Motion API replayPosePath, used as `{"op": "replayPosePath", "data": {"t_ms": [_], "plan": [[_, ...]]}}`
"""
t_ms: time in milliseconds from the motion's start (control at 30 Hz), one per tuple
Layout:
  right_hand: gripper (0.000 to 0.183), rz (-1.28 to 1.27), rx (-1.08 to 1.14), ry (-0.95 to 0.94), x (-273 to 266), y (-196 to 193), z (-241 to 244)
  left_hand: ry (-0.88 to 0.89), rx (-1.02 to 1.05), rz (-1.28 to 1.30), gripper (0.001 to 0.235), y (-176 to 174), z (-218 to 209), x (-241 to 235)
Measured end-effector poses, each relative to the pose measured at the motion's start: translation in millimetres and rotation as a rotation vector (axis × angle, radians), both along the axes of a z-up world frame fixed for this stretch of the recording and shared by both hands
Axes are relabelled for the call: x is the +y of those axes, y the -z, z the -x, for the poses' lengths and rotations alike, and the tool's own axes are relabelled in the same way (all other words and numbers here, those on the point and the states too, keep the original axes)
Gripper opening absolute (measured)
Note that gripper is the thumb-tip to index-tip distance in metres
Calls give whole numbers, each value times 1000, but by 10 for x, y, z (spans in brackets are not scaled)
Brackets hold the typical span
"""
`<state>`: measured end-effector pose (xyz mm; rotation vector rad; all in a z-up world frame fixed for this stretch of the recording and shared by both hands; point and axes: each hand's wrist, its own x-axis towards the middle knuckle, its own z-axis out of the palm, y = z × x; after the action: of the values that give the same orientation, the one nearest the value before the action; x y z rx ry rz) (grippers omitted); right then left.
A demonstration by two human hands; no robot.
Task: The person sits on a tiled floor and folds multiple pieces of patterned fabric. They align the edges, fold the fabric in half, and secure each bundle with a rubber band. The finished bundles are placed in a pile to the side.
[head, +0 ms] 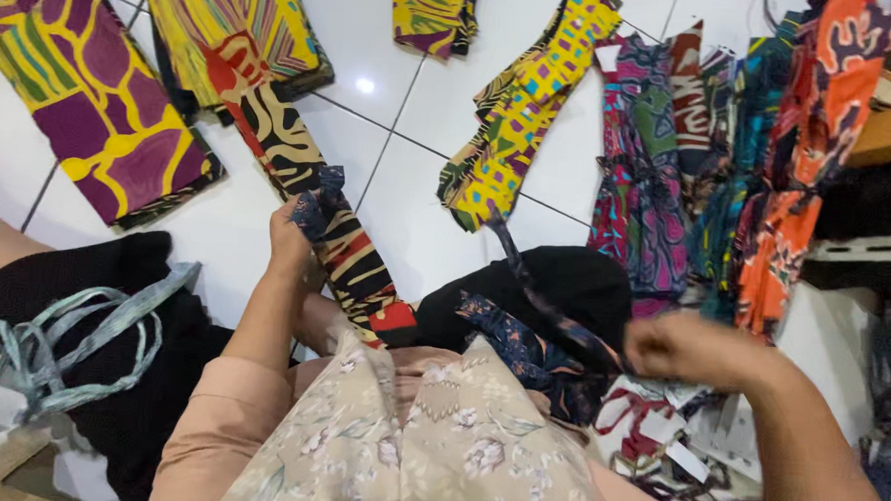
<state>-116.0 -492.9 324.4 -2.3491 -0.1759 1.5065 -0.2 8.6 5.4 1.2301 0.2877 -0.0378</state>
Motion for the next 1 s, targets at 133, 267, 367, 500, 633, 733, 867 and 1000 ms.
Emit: {"op": "replayPosePath", "data": {"t_ms": [133, 267, 367, 500, 633, 733, 867, 1000], "plan": [[60, 308, -208, 4, -312, 68, 439, 15, 39, -39, 22, -69, 9, -238], [51, -80, -776, 17, 235, 424, -118, 58, 75, -338, 25, -61, -19, -337], [54, -561, -974, 93, 1515, 948, -828, 53, -66, -309, 28, 28, -92, -348], [71, -691, -754, 57, 2867, 1769, -1539, 123, -138, -313, 27, 170, -60, -334], [30, -631, -1045, -39, 3147, 2378, -1719, 131, -4, -335, 33, 317, -100, -103], [25, -733, -1117, 28, 2990, 2541, -1643, -71, -332, -492, 40, 538, -167, -82], [24, -681, -1226, -176, 2985, 2474, -1640, -22, 329, -561, 29, 750, -537, -9], [16, -592, -1202, -252, 3077, 2484, -1701, 93, 348, -621, 31, 664, -674, 64]]}}
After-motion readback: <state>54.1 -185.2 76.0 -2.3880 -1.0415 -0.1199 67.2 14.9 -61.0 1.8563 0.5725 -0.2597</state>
